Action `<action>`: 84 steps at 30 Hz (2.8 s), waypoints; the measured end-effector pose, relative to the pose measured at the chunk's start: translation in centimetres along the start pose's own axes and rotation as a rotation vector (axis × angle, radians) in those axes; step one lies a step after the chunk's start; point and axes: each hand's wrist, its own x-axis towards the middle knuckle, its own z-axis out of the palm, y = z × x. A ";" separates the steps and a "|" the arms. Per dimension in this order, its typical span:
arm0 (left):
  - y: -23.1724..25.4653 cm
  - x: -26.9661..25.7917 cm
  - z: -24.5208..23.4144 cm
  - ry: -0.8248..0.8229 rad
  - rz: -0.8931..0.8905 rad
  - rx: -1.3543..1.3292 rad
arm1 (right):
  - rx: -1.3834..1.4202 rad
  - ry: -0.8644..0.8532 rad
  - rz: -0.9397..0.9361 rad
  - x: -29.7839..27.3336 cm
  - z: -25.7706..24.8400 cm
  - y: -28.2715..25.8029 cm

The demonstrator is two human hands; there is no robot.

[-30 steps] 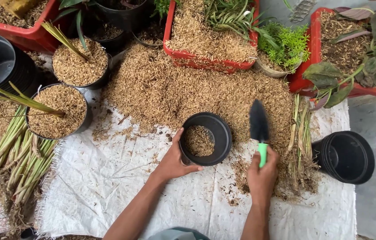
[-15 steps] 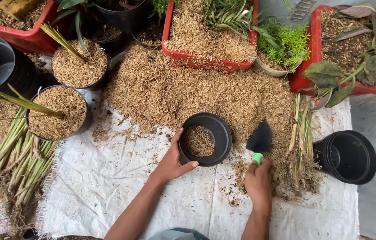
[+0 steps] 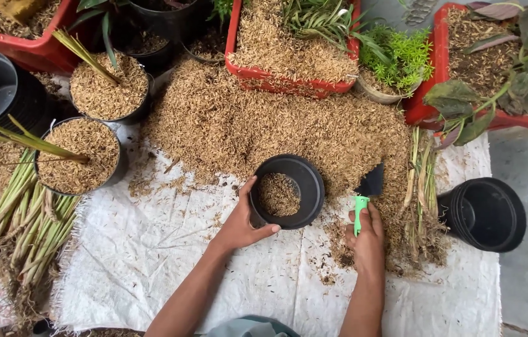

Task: Filling a small pot with a soil and rice husk mixture using a trowel and planting lemongrass stalks.

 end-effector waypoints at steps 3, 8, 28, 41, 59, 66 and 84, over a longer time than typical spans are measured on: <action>-1.1 0.0 0.0 -0.001 0.000 -0.015 | 0.021 -0.069 -0.066 0.3 -0.9 1.0; -1.1 -0.1 0.4 0.034 0.045 0.008 | 0.086 -0.142 -0.070 0.1 -1.6 3.0; -1.2 -0.1 0.4 0.040 0.020 0.005 | -0.835 0.006 0.088 -1.6 2.5 -0.6; -1.2 0.0 0.3 0.034 0.006 0.019 | -0.950 0.247 0.214 -4.2 -3.6 -2.5; -1.2 0.0 0.4 0.027 0.001 0.019 | -0.770 0.119 0.154 0.8 1.0 -0.6; -1.3 0.0 0.4 0.036 0.027 0.030 | -0.405 0.111 0.061 0.3 -2.2 1.5; -1.4 -0.1 0.3 0.031 0.030 0.019 | -1.046 0.219 -0.376 0.2 -0.9 -5.3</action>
